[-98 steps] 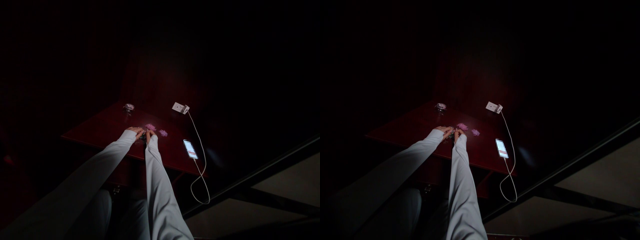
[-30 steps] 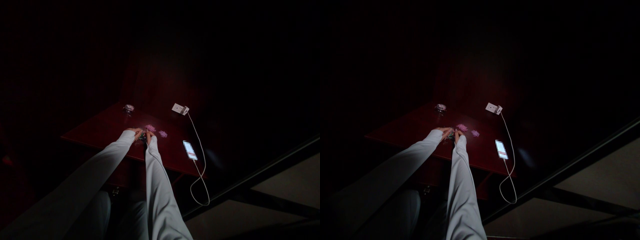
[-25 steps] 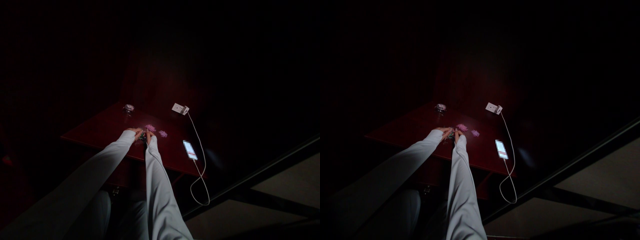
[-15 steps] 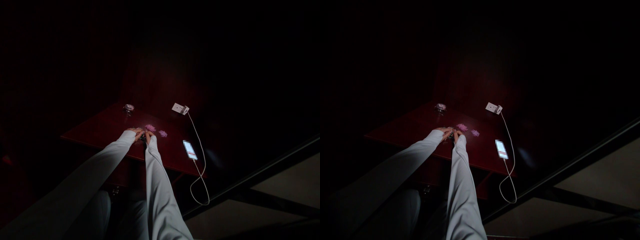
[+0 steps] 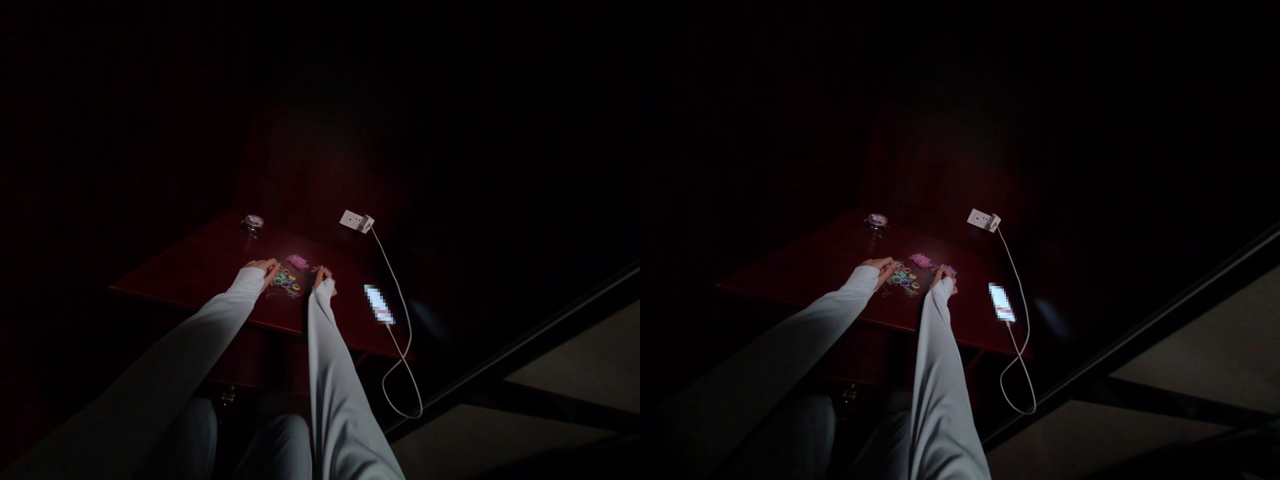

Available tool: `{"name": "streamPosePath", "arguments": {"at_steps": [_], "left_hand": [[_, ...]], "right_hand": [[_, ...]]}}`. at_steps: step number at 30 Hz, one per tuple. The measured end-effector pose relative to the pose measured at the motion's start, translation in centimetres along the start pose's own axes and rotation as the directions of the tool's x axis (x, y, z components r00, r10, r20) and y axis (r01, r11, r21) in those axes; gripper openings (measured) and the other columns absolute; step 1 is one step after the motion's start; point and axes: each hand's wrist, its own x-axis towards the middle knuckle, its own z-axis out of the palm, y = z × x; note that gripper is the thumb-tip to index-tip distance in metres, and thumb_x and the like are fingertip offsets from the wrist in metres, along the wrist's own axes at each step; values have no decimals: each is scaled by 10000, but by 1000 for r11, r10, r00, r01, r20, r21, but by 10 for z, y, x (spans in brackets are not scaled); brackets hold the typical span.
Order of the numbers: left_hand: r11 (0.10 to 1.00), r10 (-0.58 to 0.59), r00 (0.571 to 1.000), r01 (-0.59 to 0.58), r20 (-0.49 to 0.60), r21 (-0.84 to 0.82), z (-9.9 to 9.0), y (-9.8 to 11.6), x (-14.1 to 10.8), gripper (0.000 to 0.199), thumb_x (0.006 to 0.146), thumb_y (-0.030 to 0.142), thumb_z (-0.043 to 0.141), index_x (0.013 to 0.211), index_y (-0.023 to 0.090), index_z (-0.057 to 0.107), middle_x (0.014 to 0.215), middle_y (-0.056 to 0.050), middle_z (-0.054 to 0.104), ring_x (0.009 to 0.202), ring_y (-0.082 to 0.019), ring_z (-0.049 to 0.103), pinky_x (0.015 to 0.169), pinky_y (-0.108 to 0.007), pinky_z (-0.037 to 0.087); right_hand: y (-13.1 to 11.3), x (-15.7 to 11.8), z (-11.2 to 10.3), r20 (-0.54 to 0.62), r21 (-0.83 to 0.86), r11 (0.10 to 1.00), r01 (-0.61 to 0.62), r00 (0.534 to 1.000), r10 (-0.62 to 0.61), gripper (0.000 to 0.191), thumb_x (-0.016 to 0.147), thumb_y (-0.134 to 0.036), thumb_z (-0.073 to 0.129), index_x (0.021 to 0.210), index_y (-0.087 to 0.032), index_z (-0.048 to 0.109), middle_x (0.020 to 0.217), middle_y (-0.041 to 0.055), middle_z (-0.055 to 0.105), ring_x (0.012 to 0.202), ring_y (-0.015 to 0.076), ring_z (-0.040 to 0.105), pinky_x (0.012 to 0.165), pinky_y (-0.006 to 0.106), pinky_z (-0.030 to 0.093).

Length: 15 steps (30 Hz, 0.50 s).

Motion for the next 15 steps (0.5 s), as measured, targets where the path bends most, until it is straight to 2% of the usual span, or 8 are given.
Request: {"name": "streamPosePath", "arguments": {"at_steps": [2, 5, 10, 15], "left_hand": [[1000, -24, 999, 25, -42, 18, 0, -2, 3, 257, 1034, 365, 552, 852, 265, 703, 732, -10, 716, 838, -223, 699, 905, -335, 465], [992, -122, 986, 126, -117, 31, 0, -3, 6, 242, 1026, 338, 559, 831, 259, 679, 742, -18, 712, 850, -232, 700, 955, -370, 450], [975, -217, 954, 223, -207, 6, -3, 0, 6, 240, 1030, 294, 518, 840, 259, 662, 798, -30, 736, 931, -244, 713, 980, -389, 429], [963, -269, 944, 268, -191, -32, -7, 0, 6, 253, 1034, 296, 492, 833, 260, 641, 787, -25, 746, 940, -243, 711, 985, -388, 419]], "right_hand": [[6, 12, -13, -99, -139, 978, -157, 985, 144, 437, 1065, -488, 489, 881, -246, 803, 943, 82, 797, 1004, 280, 653, 1024, 457, 435], [12, 29, -25, -159, -267, 946, -185, 976, 146, 393, 1080, -482, 533, 1003, -264, 851, 1171, 107, 816, 1146, 312, 600, 1053, 486, 388], [19, 46, -26, -140, -458, 881, -117, 988, 58, 355, 1112, -419, 562, 1043, -277, 880, 1319, 107, 771, 1256, 333, 535, 1092, 521, 342], [23, 50, -24, -42, -549, 836, -28, 999, 6, 324, 1098, -407, 603, 1072, -272, 896, 1385, 121, 727, 1267, 351, 514, 1105, 529, 337]]}}
